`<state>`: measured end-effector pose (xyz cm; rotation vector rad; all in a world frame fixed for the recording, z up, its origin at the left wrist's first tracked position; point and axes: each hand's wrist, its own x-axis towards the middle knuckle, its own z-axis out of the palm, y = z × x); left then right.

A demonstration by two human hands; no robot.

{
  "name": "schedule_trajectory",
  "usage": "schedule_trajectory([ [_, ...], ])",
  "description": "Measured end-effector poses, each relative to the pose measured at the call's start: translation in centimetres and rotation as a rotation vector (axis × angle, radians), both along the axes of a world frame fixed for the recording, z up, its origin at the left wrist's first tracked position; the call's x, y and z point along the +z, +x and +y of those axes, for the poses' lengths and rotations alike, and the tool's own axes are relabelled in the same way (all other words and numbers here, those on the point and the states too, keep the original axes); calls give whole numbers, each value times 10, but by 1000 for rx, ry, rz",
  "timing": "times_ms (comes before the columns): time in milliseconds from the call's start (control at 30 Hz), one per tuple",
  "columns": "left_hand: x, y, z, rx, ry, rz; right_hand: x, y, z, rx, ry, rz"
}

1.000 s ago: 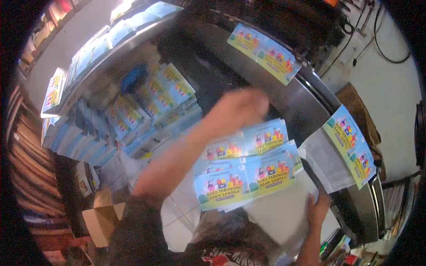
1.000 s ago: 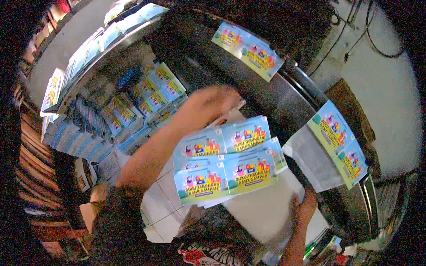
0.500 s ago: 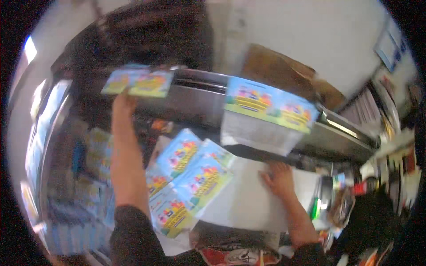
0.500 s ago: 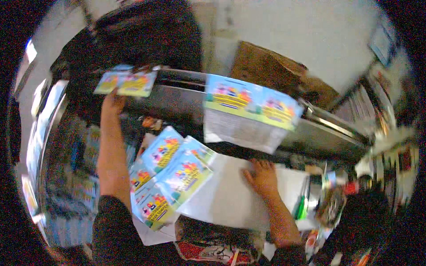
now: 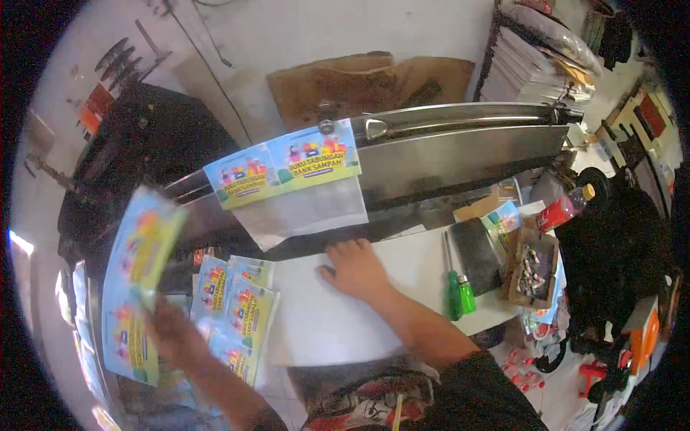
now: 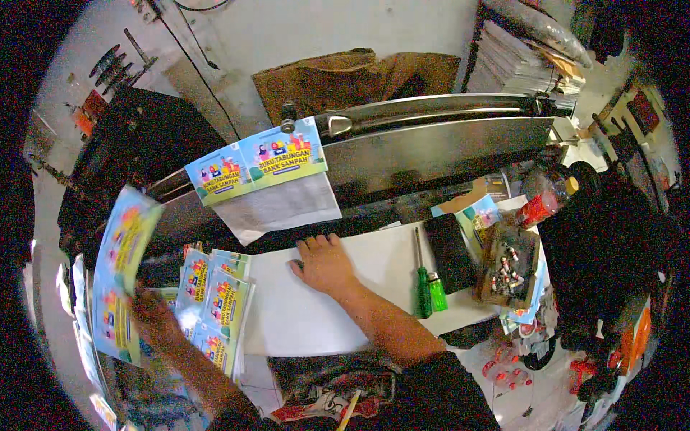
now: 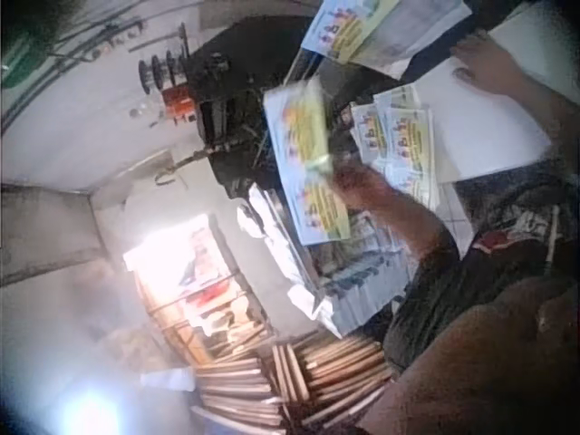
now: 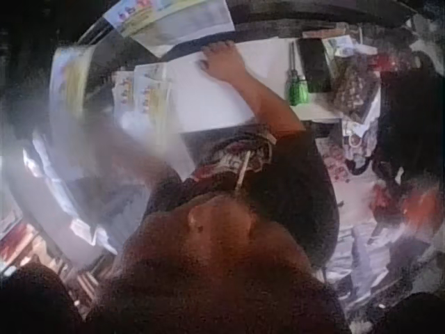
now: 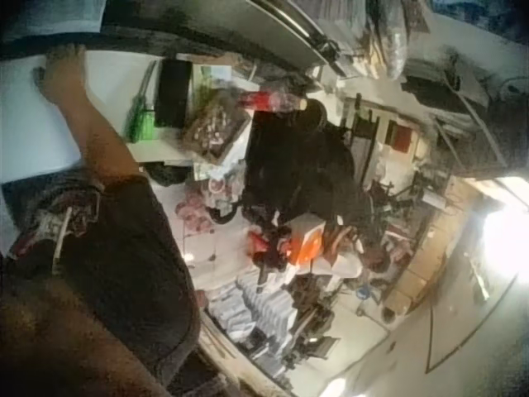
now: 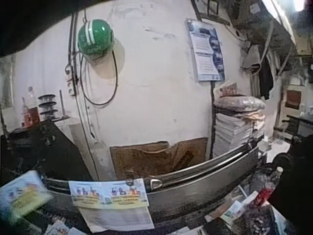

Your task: The person aligns a stack of printed booklets by hand, then separates, folds, and organizes them into stacks on the table.

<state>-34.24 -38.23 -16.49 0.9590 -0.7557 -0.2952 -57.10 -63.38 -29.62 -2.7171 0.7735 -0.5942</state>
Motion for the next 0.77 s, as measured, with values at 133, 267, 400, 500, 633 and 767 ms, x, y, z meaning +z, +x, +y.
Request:
schedule_trajectory([
  [133,43,-150,-153,-445,-237,329,-17,-4,-6,1,25,1],
  [267,95,-250,-301,-665,-131,427,-18,-10,-14,35,120,59],
  [400,35,-302,-397,-723,-14,557,0,-20,-6,31,140,58],
  [500,-45,-308,-426,-722,228,699,4,-15,5,44,153,54],
  [633,-117,-317,-389,-954,807,876,-13,-20,-14,70,223,76],
  [767,-97,-284,-290,-1122,626,568,0,-16,-15,47,343,174],
])
